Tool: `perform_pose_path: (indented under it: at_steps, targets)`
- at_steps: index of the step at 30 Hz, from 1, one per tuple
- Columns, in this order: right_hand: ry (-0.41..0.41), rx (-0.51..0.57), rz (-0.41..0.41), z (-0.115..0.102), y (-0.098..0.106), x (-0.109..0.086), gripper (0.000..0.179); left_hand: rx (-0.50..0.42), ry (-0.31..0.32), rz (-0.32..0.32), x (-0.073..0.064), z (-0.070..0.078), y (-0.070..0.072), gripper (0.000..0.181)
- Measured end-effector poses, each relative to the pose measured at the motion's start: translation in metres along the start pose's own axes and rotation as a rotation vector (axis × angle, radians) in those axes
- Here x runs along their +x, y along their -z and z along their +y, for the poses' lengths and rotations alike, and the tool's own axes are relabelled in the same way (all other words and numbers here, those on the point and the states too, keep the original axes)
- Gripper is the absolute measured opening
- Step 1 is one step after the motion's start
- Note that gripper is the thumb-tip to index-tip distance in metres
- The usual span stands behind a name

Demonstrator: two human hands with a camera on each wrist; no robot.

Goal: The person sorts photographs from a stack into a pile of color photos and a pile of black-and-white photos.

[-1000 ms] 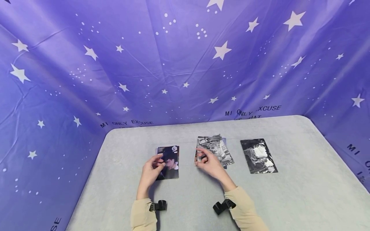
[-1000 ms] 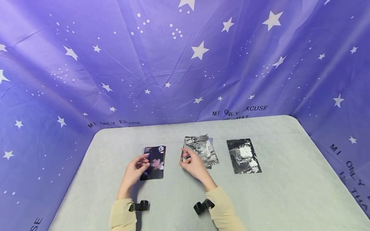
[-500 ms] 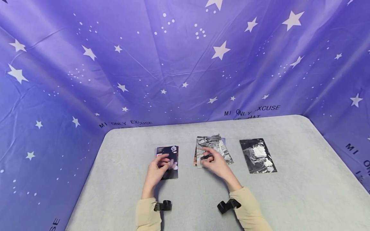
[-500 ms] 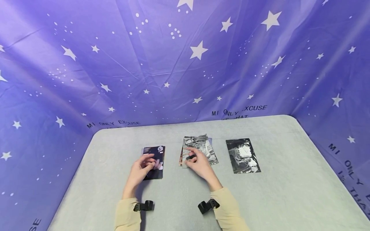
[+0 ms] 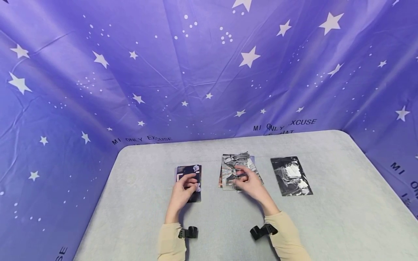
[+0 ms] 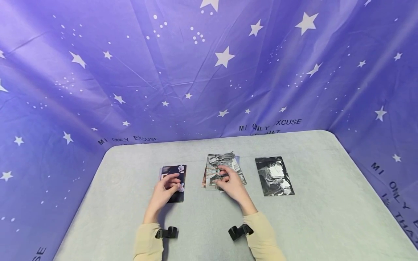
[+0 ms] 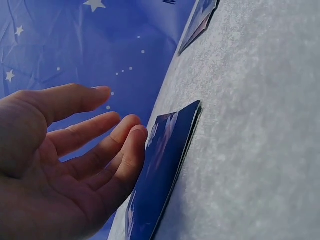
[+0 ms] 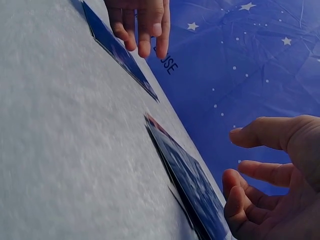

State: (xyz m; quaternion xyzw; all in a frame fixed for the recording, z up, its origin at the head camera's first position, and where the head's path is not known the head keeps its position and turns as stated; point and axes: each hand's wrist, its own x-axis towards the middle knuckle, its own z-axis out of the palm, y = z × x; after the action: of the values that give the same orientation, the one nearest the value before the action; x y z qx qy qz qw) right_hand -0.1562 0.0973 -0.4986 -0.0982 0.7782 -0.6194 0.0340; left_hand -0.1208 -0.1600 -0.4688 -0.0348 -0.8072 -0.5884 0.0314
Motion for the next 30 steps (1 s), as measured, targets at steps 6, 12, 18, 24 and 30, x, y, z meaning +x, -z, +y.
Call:
perform_pose_path:
  at_steps: [6, 12, 18, 24, 30]
  targets:
    - [-0.044, -0.012, 0.013, 0.003, 0.009, -0.001, 0.053, 0.000, -0.026, -0.020, 0.001, 0.002, -0.004, 0.034]
    - [-0.062, -0.031, 0.032, 0.005, 0.016, -0.002, 0.053, -0.023, -0.024, -0.037, 0.003, 0.003, -0.010, 0.035]
    - [-0.055, -0.067, 0.038, 0.006, 0.022, -0.003, 0.055, -0.023, -0.029, -0.043, 0.004, 0.008, -0.018, 0.033]
    - [-0.069, -0.105, 0.043, 0.007, 0.027, -0.004, 0.057, -0.046, -0.025, -0.088, 0.008, 0.011, -0.033, 0.035]
    - [-0.068, -0.118, 0.070, 0.009, 0.029, -0.006, 0.053, -0.097, -0.018, -0.132, 0.012, 0.011, -0.048, 0.038]
